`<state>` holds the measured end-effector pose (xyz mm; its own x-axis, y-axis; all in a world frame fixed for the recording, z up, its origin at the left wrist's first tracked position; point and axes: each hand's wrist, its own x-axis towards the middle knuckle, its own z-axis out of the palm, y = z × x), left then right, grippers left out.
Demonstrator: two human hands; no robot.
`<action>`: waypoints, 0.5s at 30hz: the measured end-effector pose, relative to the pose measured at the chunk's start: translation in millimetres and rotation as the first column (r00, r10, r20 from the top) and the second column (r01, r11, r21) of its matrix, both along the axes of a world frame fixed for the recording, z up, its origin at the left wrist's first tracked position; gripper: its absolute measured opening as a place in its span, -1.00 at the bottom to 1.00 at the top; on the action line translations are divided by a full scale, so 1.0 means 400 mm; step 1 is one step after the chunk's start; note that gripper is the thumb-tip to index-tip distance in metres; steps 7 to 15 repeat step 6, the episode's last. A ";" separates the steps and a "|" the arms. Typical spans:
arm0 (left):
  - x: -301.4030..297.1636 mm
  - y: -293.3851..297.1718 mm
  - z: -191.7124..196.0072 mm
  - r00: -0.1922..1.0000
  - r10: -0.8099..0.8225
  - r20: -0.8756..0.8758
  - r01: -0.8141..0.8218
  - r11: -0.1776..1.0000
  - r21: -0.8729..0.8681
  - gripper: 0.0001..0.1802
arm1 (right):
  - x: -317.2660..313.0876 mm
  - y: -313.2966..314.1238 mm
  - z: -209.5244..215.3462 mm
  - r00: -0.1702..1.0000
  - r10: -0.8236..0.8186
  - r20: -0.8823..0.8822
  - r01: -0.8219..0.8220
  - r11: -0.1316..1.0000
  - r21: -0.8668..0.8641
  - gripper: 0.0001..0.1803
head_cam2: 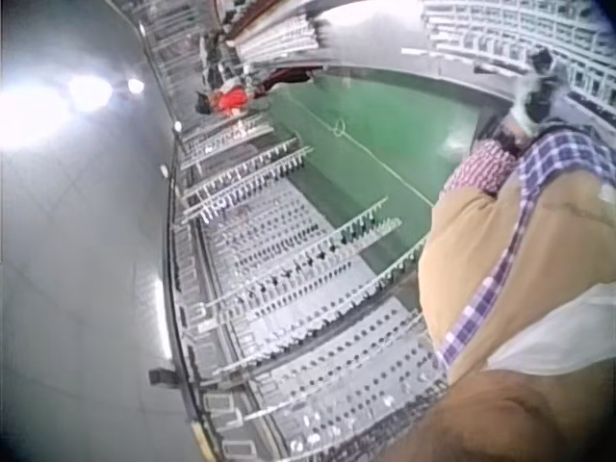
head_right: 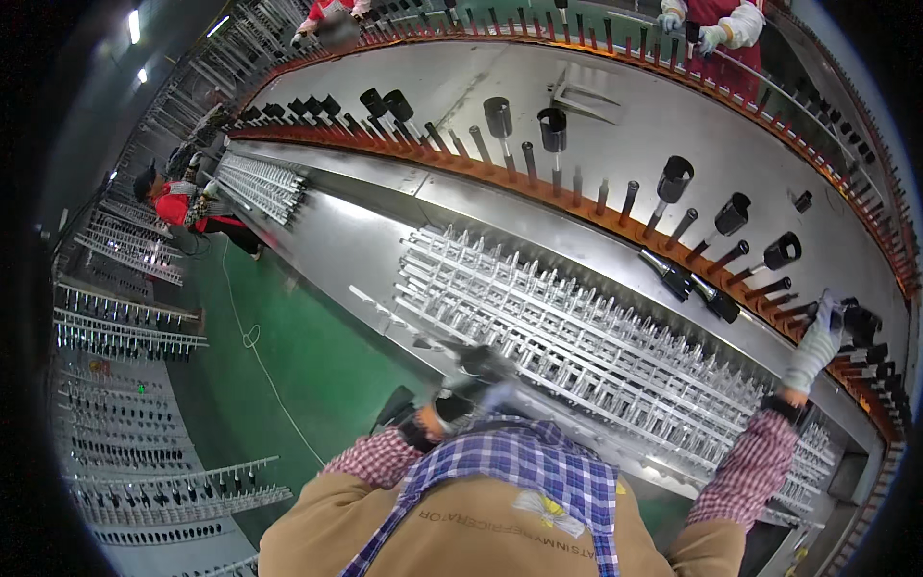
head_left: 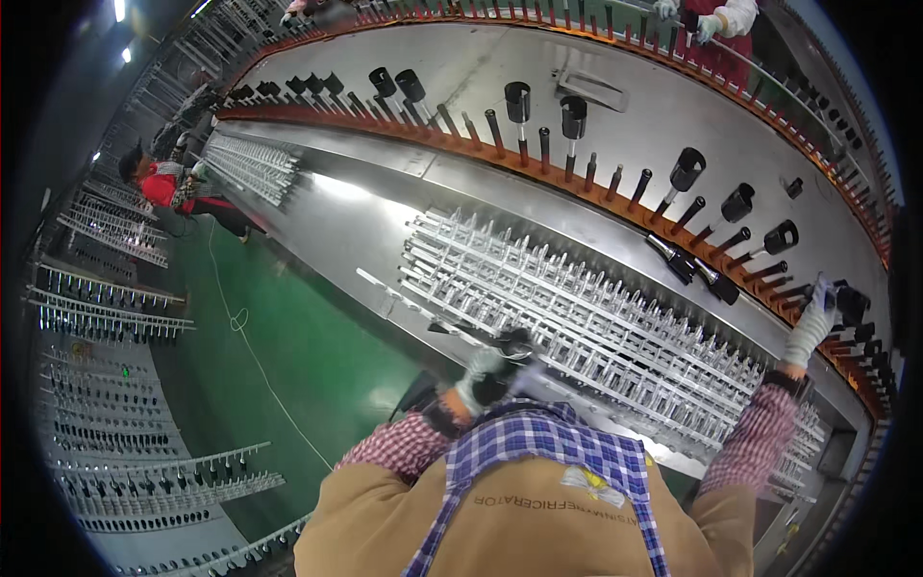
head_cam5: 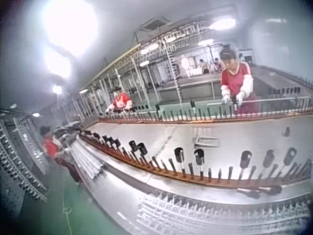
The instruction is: Sort and place black cylindrical parts onto a conveyor or production line.
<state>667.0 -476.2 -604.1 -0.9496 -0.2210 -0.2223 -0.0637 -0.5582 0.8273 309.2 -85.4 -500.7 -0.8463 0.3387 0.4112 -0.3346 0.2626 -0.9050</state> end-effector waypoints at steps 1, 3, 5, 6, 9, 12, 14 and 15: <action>0.041 -0.054 0.001 0.987 0.162 -0.005 -0.161 0.986 0.029 -0.81 | 0.102 -0.105 0.042 0.995 0.011 -0.096 0.001 0.992 0.124 -0.80; 0.087 -0.161 0.029 0.944 0.320 0.079 -0.288 0.918 -0.273 -0.78 | 0.212 -0.143 -0.090 0.985 0.082 0.154 -0.093 0.994 0.062 -0.82; 0.113 -0.298 0.054 0.745 0.666 0.043 -0.369 0.465 -0.805 -0.69 | 0.380 -0.301 -0.119 0.823 0.322 0.468 -0.282 0.947 -0.156 -0.81; 0.114 -0.307 0.054 0.756 0.653 0.050 -0.363 0.481 -0.798 -0.69 | 0.412 -0.352 -0.167 0.648 0.287 0.706 -0.347 0.936 -0.061 -0.80; 0.114 -0.307 0.054 0.756 0.653 0.050 -0.363 0.481 -0.798 -0.69 | 0.412 -0.352 -0.167 0.648 0.287 0.706 -0.347 0.936 -0.061 -0.80; 0.114 -0.307 0.054 0.756 0.653 0.050 -0.363 0.481 -0.798 -0.69 | 0.412 -0.352 -0.167 0.648 0.287 0.706 -0.347 0.936 -0.061 -0.80; 0.114 -0.307 0.054 0.756 0.653 0.050 -0.363 0.481 -0.798 -0.69 | 0.412 -0.352 -0.167 0.648 0.287 0.706 -0.347 0.936 -0.061 -0.80; 0.114 -0.307 0.054 0.756 0.653 0.050 -0.363 0.481 -0.798 -0.69 | 0.412 -0.352 -0.167 0.648 0.287 0.706 -0.347 0.936 -0.061 -0.80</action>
